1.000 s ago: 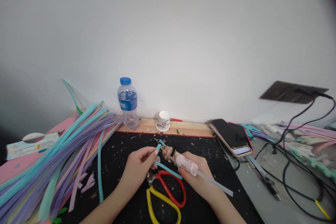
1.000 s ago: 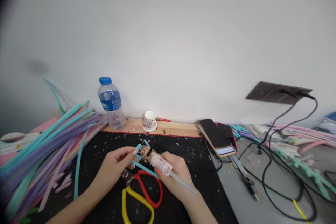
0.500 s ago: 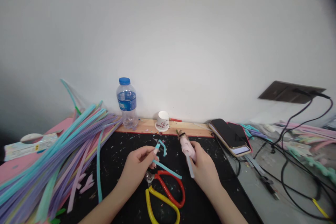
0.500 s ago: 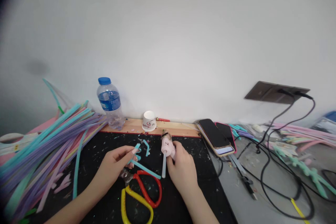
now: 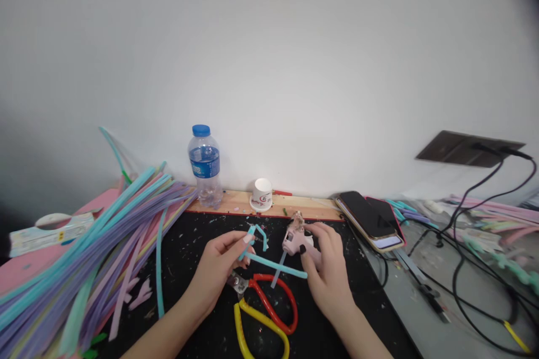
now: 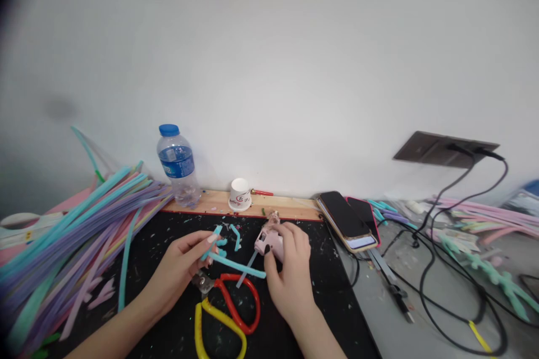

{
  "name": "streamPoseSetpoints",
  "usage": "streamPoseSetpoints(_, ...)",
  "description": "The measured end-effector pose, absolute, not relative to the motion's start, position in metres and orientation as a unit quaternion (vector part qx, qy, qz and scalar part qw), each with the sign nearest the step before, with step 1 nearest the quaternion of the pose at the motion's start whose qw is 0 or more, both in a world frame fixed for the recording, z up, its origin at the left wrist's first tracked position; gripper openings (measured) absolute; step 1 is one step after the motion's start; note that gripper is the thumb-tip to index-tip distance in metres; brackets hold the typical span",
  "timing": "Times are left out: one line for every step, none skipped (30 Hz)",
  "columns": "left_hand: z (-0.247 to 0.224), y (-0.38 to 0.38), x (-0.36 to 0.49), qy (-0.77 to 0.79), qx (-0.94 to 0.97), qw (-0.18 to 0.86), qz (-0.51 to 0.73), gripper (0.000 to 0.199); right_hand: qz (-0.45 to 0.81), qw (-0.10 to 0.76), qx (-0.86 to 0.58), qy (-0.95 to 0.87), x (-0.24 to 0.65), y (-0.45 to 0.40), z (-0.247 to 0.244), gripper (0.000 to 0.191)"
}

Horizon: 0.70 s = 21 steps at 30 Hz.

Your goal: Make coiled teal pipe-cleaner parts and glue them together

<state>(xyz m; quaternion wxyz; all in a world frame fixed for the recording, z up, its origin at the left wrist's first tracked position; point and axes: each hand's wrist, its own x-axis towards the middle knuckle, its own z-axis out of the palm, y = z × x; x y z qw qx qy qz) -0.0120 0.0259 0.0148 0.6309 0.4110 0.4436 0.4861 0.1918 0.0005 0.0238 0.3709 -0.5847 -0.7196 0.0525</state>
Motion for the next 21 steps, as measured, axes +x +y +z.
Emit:
streamPoseSetpoints(0.015,0.026,-0.012,0.435,0.412,0.64,0.481,0.018,0.08,0.393,-0.544,-0.737,0.189,-0.002,0.026,0.032)
streamPoseSetpoints(0.015,0.025,-0.011,0.429,0.419,0.646,0.471,0.018,0.114,0.4,-0.506,-0.755,0.186,-0.006,0.028,0.03)
streamPoseSetpoints(0.016,0.024,-0.011,0.424,0.434,0.649,0.458,0.018,0.152,0.395,-0.474,-0.772,0.181,-0.009,0.029,0.029)
streamPoseSetpoints(0.016,0.023,-0.01,0.421,0.455,0.647,0.444,0.019,0.192,0.376,-0.449,-0.788,0.177,-0.012,0.029,0.026)
streamPoseSetpoints(0.017,0.022,-0.009,0.417,0.48,0.641,0.43,0.02,0.223,0.36,-0.439,-0.793,0.172,-0.016,0.029,0.02)
streamPoseSetpoints(0.017,0.021,-0.008,0.414,0.506,0.631,0.418,0.02,0.243,0.343,-0.443,-0.792,0.167,-0.018,0.027,0.015)
streamPoseSetpoints(0.017,0.02,-0.007,0.408,0.529,0.623,0.407,0.02,0.257,0.322,-0.452,-0.791,0.162,-0.021,0.025,0.012)
streamPoseSetpoints(0.016,0.02,-0.006,0.402,0.547,0.616,0.399,0.019,0.262,0.314,-0.459,-0.789,0.158,-0.023,0.023,0.01)
streamPoseSetpoints(0.016,0.019,-0.006,0.398,0.561,0.611,0.393,0.019,0.27,0.299,-0.467,-0.787,0.155,-0.024,0.02,0.006)
streamPoseSetpoints(0.015,0.019,-0.006,0.395,0.569,0.607,0.389,0.019,0.278,0.291,-0.468,-0.787,0.154,-0.025,0.018,0.005)
streamPoseSetpoints(0.015,0.019,-0.006,0.396,0.572,0.606,0.386,0.019,0.288,0.289,-0.467,-0.785,0.153,-0.025,0.016,0.01)
streamPoseSetpoints(0.014,0.02,-0.007,0.4,0.569,0.605,0.387,0.019,0.297,0.293,-0.465,-0.781,0.153,-0.024,0.014,0.015)
streamPoseSetpoints(0.014,0.02,-0.007,0.407,0.561,0.604,0.394,0.018,0.305,0.304,-0.464,-0.775,0.154,-0.023,0.013,0.02)
streamPoseSetpoints(0.014,0.021,-0.008,0.419,0.548,0.6,0.405,0.018,0.309,0.32,-0.466,-0.765,0.155,-0.022,0.013,0.023)
streamPoseSetpoints(0.015,0.022,-0.009,0.431,0.533,0.596,0.418,0.019,0.311,0.337,-0.469,-0.755,0.156,-0.021,0.013,0.023)
streamPoseSetpoints(0.015,0.023,-0.009,0.444,0.518,0.59,0.432,0.019,0.312,0.354,-0.472,-0.745,0.158,-0.019,0.013,0.023)
streamPoseSetpoints(0.015,0.024,-0.009,0.453,0.51,0.583,0.442,0.019,0.313,0.368,-0.473,-0.737,0.16,-0.017,0.014,0.021)
streamPoseSetpoints(0.015,0.024,-0.009,0.458,0.505,0.58,0.445,0.02,0.318,0.378,-0.47,-0.732,0.161,-0.016,0.014,0.021)
streamPoseSetpoints(0.015,0.024,-0.009,0.46,0.507,0.579,0.442,0.02,0.323,0.385,-0.466,-0.728,0.163,-0.015,0.015,0.021)
streamPoseSetpoints(0.015,0.024,-0.008,0.458,0.516,0.579,0.434,0.02,0.327,0.39,-0.463,-0.725,0.164,-0.014,0.016,0.023)
streamPoseSetpoints(0.015,0.023,-0.008,0.454,0.53,0.577,0.424,0.019,0.329,0.394,-0.463,-0.722,0.165,-0.013,0.016,0.025)
